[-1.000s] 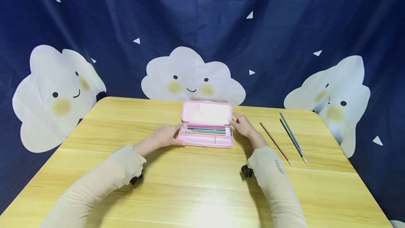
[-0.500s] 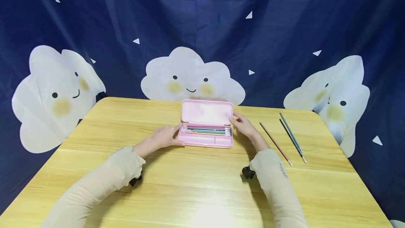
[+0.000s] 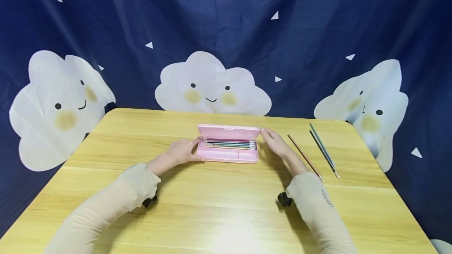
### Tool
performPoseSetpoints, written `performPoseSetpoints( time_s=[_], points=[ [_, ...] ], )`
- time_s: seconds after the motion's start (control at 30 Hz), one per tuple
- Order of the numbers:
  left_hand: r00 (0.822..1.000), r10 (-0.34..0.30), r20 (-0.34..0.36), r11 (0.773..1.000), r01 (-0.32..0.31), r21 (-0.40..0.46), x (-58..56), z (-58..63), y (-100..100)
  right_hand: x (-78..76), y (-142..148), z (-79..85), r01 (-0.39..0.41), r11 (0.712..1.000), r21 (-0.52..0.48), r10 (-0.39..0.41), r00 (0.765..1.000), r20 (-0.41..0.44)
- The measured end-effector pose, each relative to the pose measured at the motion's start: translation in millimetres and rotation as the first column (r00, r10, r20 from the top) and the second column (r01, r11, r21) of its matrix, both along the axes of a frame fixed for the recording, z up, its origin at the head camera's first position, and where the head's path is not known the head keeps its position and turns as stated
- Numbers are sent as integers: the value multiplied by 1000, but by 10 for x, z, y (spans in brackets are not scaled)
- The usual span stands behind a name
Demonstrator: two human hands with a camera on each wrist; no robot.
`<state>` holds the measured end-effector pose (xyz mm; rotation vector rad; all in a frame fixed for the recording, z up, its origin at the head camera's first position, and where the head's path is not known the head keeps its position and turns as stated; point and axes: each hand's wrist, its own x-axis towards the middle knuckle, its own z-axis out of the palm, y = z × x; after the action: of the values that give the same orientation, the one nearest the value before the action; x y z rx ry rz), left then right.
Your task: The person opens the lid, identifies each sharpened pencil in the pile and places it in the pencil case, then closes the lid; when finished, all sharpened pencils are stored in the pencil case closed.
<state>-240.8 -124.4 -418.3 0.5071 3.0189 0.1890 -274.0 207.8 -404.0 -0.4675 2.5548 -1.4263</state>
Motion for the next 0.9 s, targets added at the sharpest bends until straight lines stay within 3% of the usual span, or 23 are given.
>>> performPoseSetpoints(
  time_s=[0.13, 0.23, 0.37, 0.57, 0.7, 0.9],
  points=[
    [998, -34, -54, 996, 29, -85, -5, 10, -36, 48, 7, -30, -6, 997, 80, 9, 999, -44],
    [998, -45, -35, 994, 41, -101, -26, 6, -103, 97, 39, -58, -46, 990, 133, 51, 998, -28],
    [994, -83, 65, 997, 83, 0, -54, -2, -216, 149, 59, -82, -156, 975, 162, 149, 987, 51],
    [966, -202, 162, 973, 179, 143, -56, -6, -318, 139, -13, -139, -284, 937, 202, 272, 959, 84],
    [964, -198, 179, 972, 169, 164, -63, -2, -315, 119, -48, -148, -327, 919, 219, 309, 944, 112],
    [956, -206, 211, 962, 158, 223, -97, 11, -315, 93, -68, -105, -340, 921, 192, 300, 930, 212]
  ],
)
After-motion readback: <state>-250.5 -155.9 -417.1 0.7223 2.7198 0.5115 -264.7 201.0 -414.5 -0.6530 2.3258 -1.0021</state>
